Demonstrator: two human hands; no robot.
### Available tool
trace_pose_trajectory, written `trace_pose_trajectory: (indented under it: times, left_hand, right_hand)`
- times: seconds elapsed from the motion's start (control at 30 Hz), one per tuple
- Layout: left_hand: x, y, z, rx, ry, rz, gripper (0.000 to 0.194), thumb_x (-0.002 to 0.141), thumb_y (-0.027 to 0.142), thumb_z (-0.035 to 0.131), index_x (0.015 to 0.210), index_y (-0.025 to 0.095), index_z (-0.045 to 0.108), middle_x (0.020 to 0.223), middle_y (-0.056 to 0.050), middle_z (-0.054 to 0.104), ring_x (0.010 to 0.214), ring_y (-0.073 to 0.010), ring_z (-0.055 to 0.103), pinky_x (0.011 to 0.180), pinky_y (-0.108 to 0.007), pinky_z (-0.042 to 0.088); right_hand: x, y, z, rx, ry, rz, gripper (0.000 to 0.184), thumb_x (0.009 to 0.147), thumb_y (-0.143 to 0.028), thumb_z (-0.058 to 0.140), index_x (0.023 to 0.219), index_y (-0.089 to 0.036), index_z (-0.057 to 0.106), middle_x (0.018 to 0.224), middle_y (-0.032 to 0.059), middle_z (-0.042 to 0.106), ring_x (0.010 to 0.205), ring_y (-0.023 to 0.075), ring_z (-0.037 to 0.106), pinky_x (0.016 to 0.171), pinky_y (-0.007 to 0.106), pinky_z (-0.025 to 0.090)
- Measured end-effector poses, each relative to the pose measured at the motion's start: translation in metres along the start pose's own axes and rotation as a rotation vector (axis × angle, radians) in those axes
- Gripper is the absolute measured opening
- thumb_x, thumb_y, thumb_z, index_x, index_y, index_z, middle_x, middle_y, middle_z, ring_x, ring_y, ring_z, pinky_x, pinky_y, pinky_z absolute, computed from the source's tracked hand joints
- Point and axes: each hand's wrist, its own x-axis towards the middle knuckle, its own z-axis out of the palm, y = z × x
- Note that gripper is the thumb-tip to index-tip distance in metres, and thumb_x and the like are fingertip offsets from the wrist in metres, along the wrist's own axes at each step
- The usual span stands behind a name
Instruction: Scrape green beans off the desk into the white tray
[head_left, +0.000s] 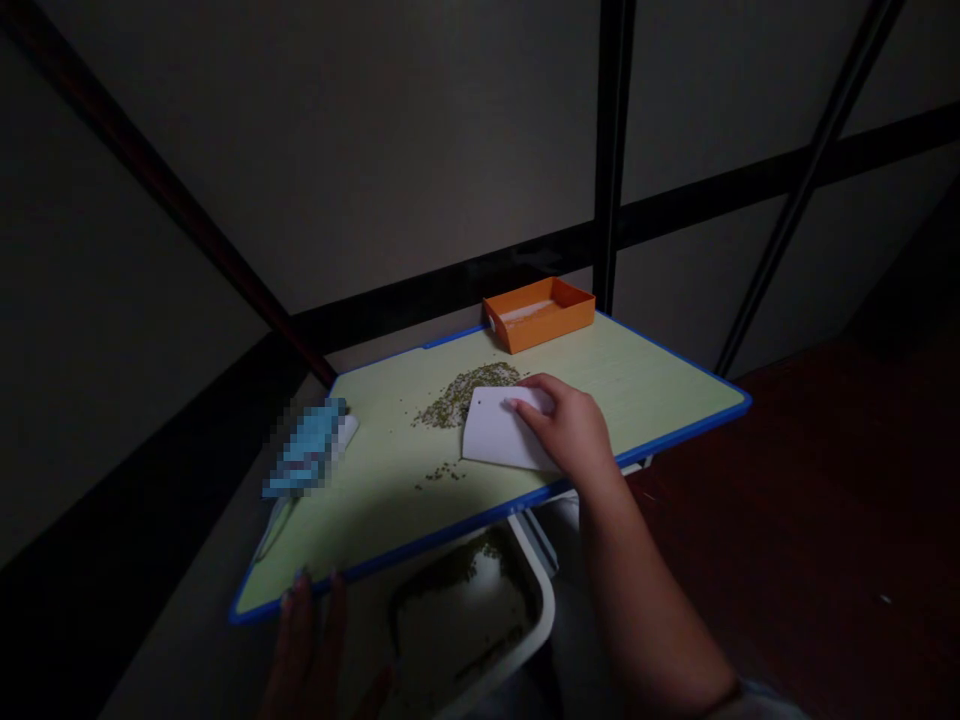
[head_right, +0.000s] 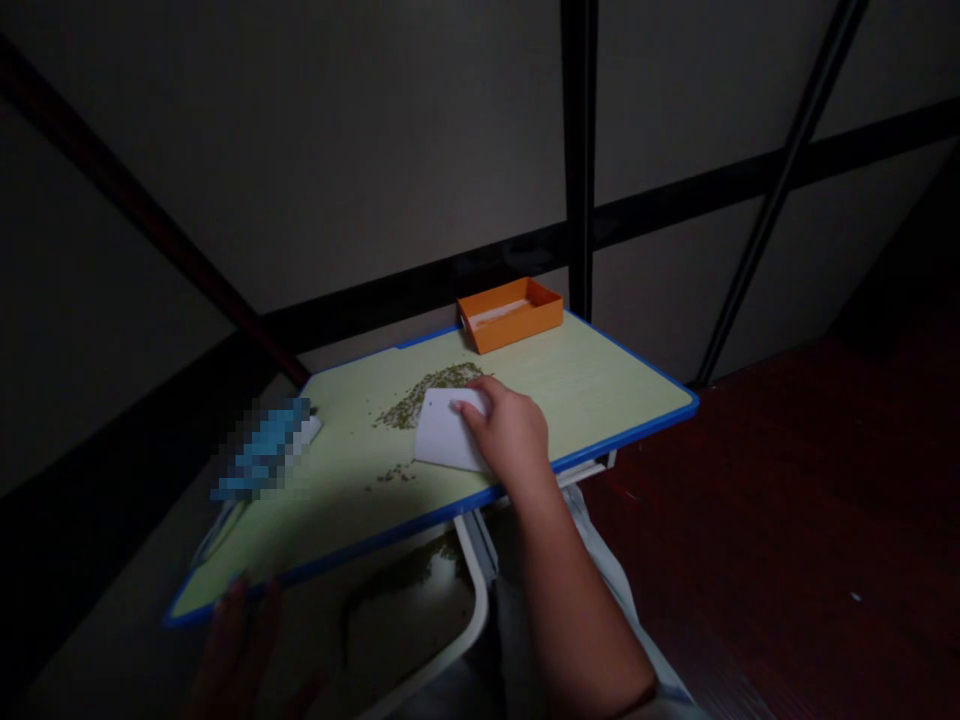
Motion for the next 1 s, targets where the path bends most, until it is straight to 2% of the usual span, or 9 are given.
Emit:
trace_pose_trajectory:
  times: [0.23, 0.47, 0.6, 0.83, 1.0]
  left_hand:
    - [-0.002, 0.009, -0.005, 0.033, 0.003, -0.015, 0.083, 0.082, 0.048, 0.049, 0.152, 0.035, 0.005, 0.169, -0.002, -0.009, 0.154, -0.0363, 0.006, 0.117, -0.061, 0.035]
    - [0.000, 0.014, -0.007, 0.005, -0.020, -0.063, 0.083, 0.083, 0.048, 0.048, 0.152, 0.033, 0.006, 0.169, -0.005, -0.007, 0.154, -0.0369, 0.005, 0.118, -0.062, 0.032]
    - [-0.001, 0.011, -0.005, -0.020, -0.055, -0.077, 0.081, 0.083, 0.048, 0.046, 0.152, 0.034, 0.005, 0.168, -0.004, -0.009, 0.154, -0.0359, 0.004, 0.117, -0.061, 0.034]
    - [0.000, 0.018, -0.007, 0.024, -0.016, -0.058, 0.081, 0.084, 0.045, 0.047, 0.151, 0.036, 0.003, 0.169, -0.004, -0.006, 0.154, -0.0346, 0.005, 0.116, -0.060, 0.035]
    - [-0.001, 0.018, -0.008, 0.006, -0.046, -0.072, 0.080, 0.085, 0.047, 0.044, 0.152, 0.034, 0.002, 0.168, -0.005, -0.009, 0.154, -0.0347, 0.004, 0.118, -0.059, 0.033]
  right_hand:
    - [-0.001, 0.001, 0.001, -0.061, -0.051, 0.007, 0.022, 0.085, -0.033, 0.065, 0.104, -0.025, 0.073, 0.101, 0.0078, 0.078, 0.091, 0.0282, 0.071, 0.075, 0.035, 0.050]
    - [-0.003, 0.001, -0.006, -0.016, -0.073, -0.029, 0.020, 0.084, -0.030, 0.066, 0.102, -0.024, 0.073, 0.101, 0.0075, 0.078, 0.093, 0.0275, 0.071, 0.077, 0.034, 0.049]
    - [-0.003, 0.001, -0.007, -0.008, -0.080, -0.039, 0.020, 0.084, -0.031, 0.066, 0.102, -0.025, 0.073, 0.101, 0.0071, 0.078, 0.092, 0.0273, 0.071, 0.076, 0.034, 0.049]
    - [-0.003, 0.003, -0.003, -0.015, -0.098, -0.043, 0.021, 0.084, -0.032, 0.065, 0.103, -0.024, 0.073, 0.099, 0.0078, 0.078, 0.090, 0.0272, 0.070, 0.076, 0.034, 0.049]
    - [-0.002, 0.003, 0.000, 0.002, -0.115, -0.042, 0.020, 0.084, -0.030, 0.066, 0.102, -0.024, 0.073, 0.099, 0.0078, 0.078, 0.091, 0.0272, 0.071, 0.077, 0.034, 0.049]
